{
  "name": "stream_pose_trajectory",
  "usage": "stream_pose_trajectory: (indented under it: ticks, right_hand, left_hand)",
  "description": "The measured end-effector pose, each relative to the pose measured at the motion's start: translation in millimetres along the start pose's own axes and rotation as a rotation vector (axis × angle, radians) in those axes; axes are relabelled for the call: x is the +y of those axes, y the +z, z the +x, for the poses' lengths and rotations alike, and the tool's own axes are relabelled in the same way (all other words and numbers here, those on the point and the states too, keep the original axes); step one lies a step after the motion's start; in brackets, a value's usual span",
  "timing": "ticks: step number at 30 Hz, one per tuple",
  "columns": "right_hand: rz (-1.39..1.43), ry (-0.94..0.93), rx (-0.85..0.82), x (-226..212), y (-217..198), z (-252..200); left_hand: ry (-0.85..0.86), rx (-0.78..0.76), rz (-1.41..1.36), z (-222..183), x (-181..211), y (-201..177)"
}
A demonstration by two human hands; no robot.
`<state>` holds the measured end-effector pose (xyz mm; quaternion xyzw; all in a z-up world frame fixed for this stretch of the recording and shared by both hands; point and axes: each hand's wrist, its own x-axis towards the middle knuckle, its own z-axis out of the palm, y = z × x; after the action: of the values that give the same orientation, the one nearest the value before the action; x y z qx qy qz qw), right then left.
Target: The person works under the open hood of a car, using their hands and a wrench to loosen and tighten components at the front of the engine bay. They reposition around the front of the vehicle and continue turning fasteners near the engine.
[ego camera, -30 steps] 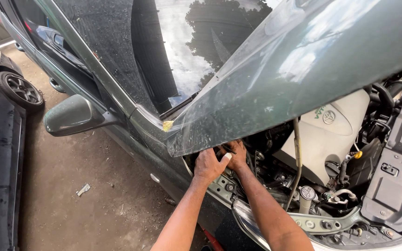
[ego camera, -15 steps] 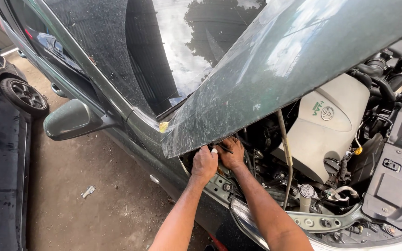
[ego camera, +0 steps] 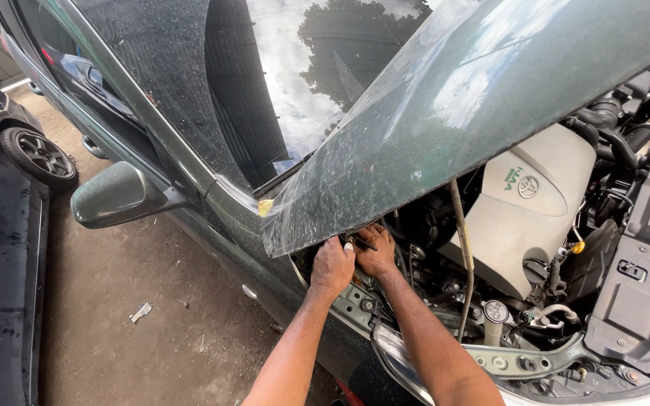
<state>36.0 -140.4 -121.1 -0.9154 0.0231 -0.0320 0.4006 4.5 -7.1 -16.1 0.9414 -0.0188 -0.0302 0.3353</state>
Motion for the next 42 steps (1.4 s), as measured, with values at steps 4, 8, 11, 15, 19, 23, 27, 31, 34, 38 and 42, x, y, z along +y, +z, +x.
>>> stream_pose_trajectory:
  ticks: [4,8,11,15,19,23,27,31,34,38,42]
  right_hand:
    - [0.008,0.041,0.018,-15,-9,-1]
    - [0.029,0.045,0.028,-16,-11,-1]
    - [0.028,0.031,0.028,-16,-14,-2]
    - [0.041,0.047,0.008,-17,-17,-3]
    - [0.084,-0.029,0.013,12,-3,0]
    - [0.153,-0.040,0.004,9,-6,-2]
    - [0.147,0.016,0.032,-4,-9,-2]
    - [0.206,-0.025,-0.025,-2,-23,-2]
    - [0.361,-0.118,-0.118,12,-25,1]
    - [0.474,-0.124,-0.193,32,-16,5]
    - [0.476,-0.160,-0.235,35,-15,6]
  left_hand:
    - [-0.094,-0.076,0.028,-3,16,-15]
    - [-0.124,-0.130,0.041,-1,14,-14]
    - [-0.097,-0.116,0.027,1,9,-10]
    - [-0.089,-0.072,-0.005,-3,18,-16]
    - [-0.066,-0.043,-0.019,-6,18,-18]
    - [-0.032,-0.001,0.008,-1,6,-4]
    - [-0.058,-0.036,0.030,-1,9,-10]
    - [0.075,0.059,0.000,2,-5,1]
    - [-0.013,-0.015,-0.001,2,2,-5]
    - [-0.016,-0.028,0.001,2,0,-2]
    - [-0.036,-0.031,0.032,6,-10,8]
